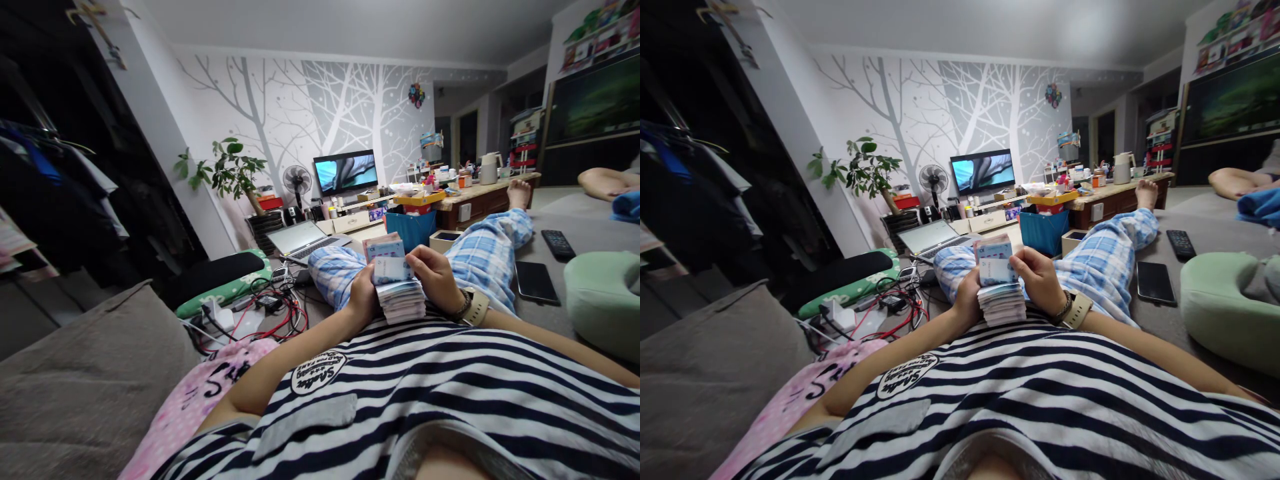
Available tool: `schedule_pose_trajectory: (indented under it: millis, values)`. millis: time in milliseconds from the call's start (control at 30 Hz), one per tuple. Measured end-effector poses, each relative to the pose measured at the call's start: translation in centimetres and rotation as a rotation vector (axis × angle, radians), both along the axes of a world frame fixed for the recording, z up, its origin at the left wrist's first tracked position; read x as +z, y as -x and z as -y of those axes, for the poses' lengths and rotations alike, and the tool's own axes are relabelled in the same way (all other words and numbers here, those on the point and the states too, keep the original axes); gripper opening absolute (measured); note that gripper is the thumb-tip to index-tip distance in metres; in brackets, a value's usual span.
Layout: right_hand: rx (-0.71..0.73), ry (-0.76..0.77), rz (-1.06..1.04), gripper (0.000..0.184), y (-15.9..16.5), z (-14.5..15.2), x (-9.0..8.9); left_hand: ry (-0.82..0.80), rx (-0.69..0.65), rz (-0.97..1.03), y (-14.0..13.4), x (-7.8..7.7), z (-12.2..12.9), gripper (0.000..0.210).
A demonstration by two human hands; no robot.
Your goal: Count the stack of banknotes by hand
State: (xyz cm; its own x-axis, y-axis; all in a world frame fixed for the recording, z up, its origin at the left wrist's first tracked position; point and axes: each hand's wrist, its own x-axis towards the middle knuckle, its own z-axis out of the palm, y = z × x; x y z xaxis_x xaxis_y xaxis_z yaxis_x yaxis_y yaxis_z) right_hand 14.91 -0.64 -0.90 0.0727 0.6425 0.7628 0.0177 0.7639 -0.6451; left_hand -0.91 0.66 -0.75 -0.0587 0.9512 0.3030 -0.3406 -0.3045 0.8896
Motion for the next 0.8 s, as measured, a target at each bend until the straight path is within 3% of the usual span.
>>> schedule_pose_trajectory:
  millis: [100, 200, 400, 800]
  values:
    - [0.031, -0.022, 0.013, 0.043, 0.0, 0.2, 0.0, -0.12, 0.034, -0.211, 0.3, 0.0, 0.4, 0.004]
    - [0.049, -0.029, 0.001, 0.043, 0.0, 0.2, -0.1, -0.134, 0.002, -0.252, 0.2, 0.3, 0.8, 0.012]
    - [0.076, -0.022, -0.017, 0.041, -0.1, 0.1, -0.1, -0.1, -0.026, -0.197, -0.3, 1.0, 1.2, 0.026]
    - [0.119, -0.014, -0.051, 0.039, 0.0, -0.1, -0.2, 0.006, -0.009, -0.074, -0.5, 1.8, 2.2, 0.018]
